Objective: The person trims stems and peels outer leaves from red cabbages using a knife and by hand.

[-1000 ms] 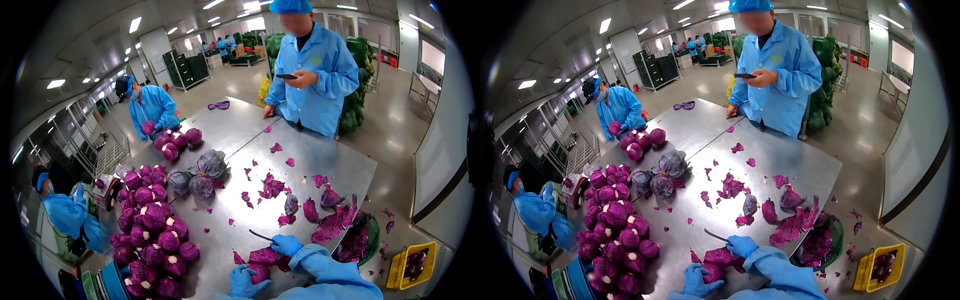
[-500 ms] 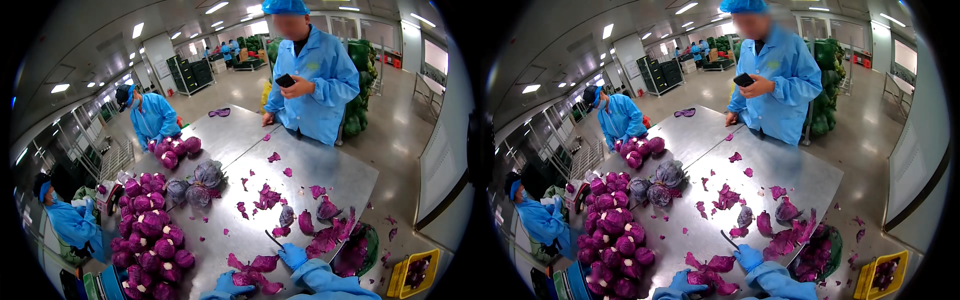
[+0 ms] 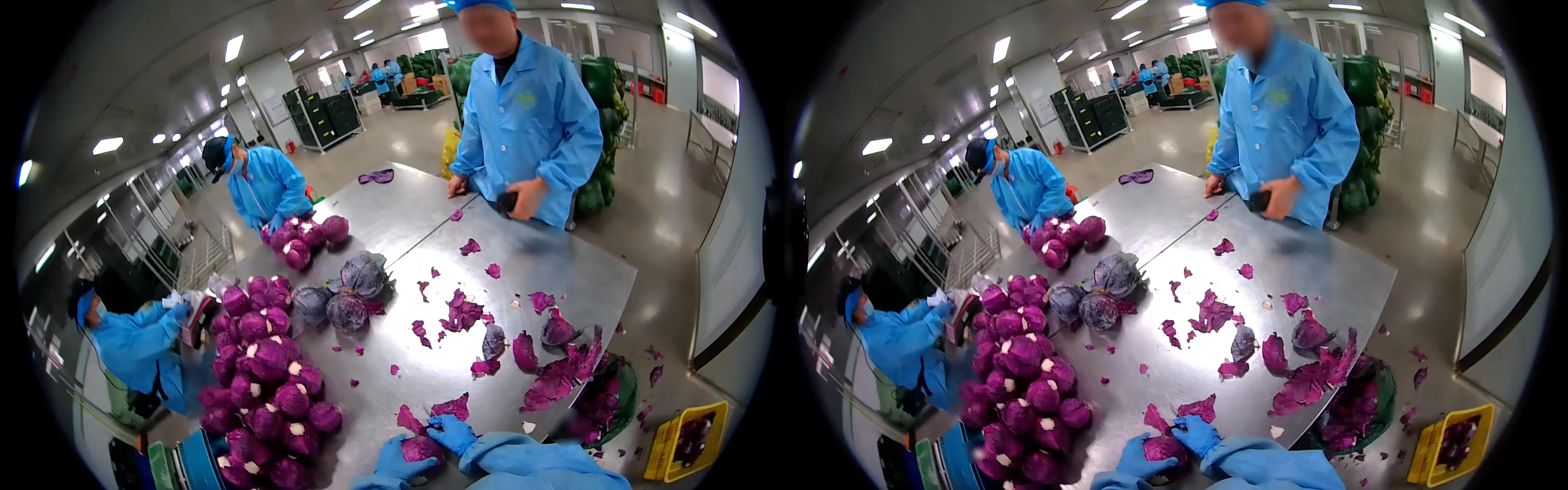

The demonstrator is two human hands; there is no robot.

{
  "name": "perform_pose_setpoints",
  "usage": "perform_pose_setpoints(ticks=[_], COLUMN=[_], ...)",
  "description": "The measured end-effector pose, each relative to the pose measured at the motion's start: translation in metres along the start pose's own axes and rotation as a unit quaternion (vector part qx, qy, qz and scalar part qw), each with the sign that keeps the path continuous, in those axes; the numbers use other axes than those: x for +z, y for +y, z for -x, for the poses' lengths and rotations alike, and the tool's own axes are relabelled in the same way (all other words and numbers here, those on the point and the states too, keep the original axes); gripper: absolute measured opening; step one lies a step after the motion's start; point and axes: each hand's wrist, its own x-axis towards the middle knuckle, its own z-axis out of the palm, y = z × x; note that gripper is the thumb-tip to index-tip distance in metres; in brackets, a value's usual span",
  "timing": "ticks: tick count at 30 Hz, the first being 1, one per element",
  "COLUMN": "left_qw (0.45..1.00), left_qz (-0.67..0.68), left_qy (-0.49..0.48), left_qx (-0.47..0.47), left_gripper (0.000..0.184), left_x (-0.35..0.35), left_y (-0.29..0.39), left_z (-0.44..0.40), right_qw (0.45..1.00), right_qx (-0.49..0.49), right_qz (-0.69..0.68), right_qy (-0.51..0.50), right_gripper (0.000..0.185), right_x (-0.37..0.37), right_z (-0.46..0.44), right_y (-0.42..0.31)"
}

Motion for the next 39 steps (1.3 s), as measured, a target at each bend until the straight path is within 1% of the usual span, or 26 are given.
perform_pose_setpoints(ticks=[2, 3, 6, 7, 10, 11, 12, 14, 16, 18, 20, 22, 24, 26, 27, 28, 29, 30, 31, 32, 34, 35, 36, 37, 38, 39], left_qw=[0.995, 0.994, 0.975, 0.950, 0.926, 0.925, 0.928, 0.933, 0.936, 0.933, 0.929, 0.933, 0.911, 0.891, 0.895, 0.881, 0.863, 0.844, 0.849, 0.852, 0.837, 0.824, 0.812, 0.799, 0.787, 0.782], left_qz=[0.079, 0.109, 0.206, 0.301, 0.361, 0.366, 0.359, 0.347, 0.339, 0.346, 0.358, 0.350, 0.399, 0.430, 0.417, 0.449, 0.483, 0.516, 0.514, 0.500, 0.528, 0.546, 0.564, 0.581, 0.597, 0.603], left_qy=[0.051, 0.012, 0.075, 0.071, 0.100, 0.100, 0.097, 0.093, 0.087, 0.089, 0.086, 0.082, 0.091, 0.126, 0.132, 0.128, 0.125, 0.122, 0.100, 0.132, 0.108, 0.115, 0.111, 0.109, 0.107, 0.105], left_qx=[0.031, 0.029, -0.021, -0.046, -0.039, -0.020, -0.021, -0.026, -0.039, -0.043, -0.028, -0.032, -0.055, -0.073, -0.089, -0.076, -0.081, -0.087, -0.075, -0.082, -0.094, -0.099, -0.105, -0.109, -0.114, -0.118], left_gripper=[0.100, 0.112, 0.114, 0.111, 0.107, 0.103, 0.103, 0.102, 0.102, 0.102, 0.101, 0.101, 0.098, 0.093, 0.090, 0.084, 0.080, 0.076, 0.069, 0.062, 0.053, 0.044, 0.043, 0.042, 0.042, 0.041], left_x=[0.017, 0.004, 0.018, 0.021, 0.022, 0.025, 0.025, 0.022, 0.026, 0.021, 0.030, 0.020, 0.016, 0.028, 0.024, 0.028, 0.033, 0.035, 0.026, 0.032, 0.010, 0.006, 0.008, 0.010, 0.010, 0.007], left_y=[-0.053, -0.048, -0.101, -0.110, -0.127, -0.134, -0.133, -0.126, -0.129, -0.121, -0.132, -0.121, -0.112, -0.119, -0.118, -0.124, -0.129, -0.132, -0.126, -0.130, -0.107, -0.101, -0.101, -0.102, -0.103, -0.099], left_z=[0.009, 0.015, 0.026, 0.030, 0.031, 0.028, 0.028, 0.028, 0.024, 0.024, 0.020, 0.023, 0.025, 0.022, 0.021, 0.016, 0.010, 0.006, 0.005, 0.001, 0.005, 0.005, 0.005, 0.004, 0.003, 0.005], right_qw=[0.999, 0.999, 0.994, 0.989, 0.977, 0.969, 0.961, 0.948, 0.930, 0.921, 0.914, 0.907, 0.870, 0.886, 0.882, 0.871, 0.823, 0.855, 0.884, 0.910, 0.924, 0.955, 0.977, 0.998, 0.991, 0.977], right_qx=[-0.001, -0.031, -0.054, -0.055, -0.045, -0.032, -0.011, -0.009, 0.002, 0.017, -0.020, -0.084, 0.101, 0.071, -0.005, -0.081, -0.089, -0.085, -0.083, -0.081, -0.146, -0.119, -0.092, -0.032, 0.032, 0.045], right_qz=[0.035, 0.015, 0.082, 0.126, 0.182, 0.216, 0.242, 0.254, 0.295, 0.305, 0.310, 0.303, 0.408, 0.356, 0.346, 0.333, 0.434, 0.397, 0.356, 0.314, 0.284, 0.210, 0.137, 0.005, -0.127, -0.195], right_qy=[0.001, 0.011, 0.043, 0.056, 0.098, 0.116, 0.133, 0.191, 0.221, 0.243, 0.260, 0.279, 0.258, 0.287, 0.319, 0.352, 0.354, 0.322, 0.291, 0.258, 0.211, 0.174, 0.134, 0.059, -0.018, -0.069], right_gripper=[0.042, 0.040, 0.038, 0.036, 0.035, 0.033, 0.030, 0.029, 0.031, 0.032, 0.030, 0.030, 0.028, 0.031, 0.034, 0.037, 0.043, 0.043, 0.044, 0.045, 0.043, 0.040, 0.036, 0.035, 0.034, 0.034], right_x=[0.003, 0.007, 0.011, 0.013, 0.015, 0.012, 0.004, -0.022, -0.054, -0.083, -0.114, -0.145, -0.160, -0.183, -0.186, -0.181, -0.174, -0.164, -0.155, -0.144, -0.106, -0.081, -0.056, -0.034, -0.014, 0.004], right_z=[0.000, 0.000, 0.005, 0.005, 0.008, 0.007, 0.010, 0.015, 0.021, 0.031, 0.045, 0.062, 0.089, 0.097, 0.098, 0.099, 0.103, 0.101, 0.095, 0.087, 0.062, 0.048, 0.033, 0.018, 0.003, -0.012], right_y=[0.004, 0.010, 0.010, 0.013, 0.013, 0.016, 0.012, 0.008, 0.019, 0.033, 0.062, 0.090, 0.057, 0.091, 0.101, 0.086, 0.070, 0.053, 0.040, 0.027, -0.015, -0.023, -0.028, -0.036, -0.042, -0.045])
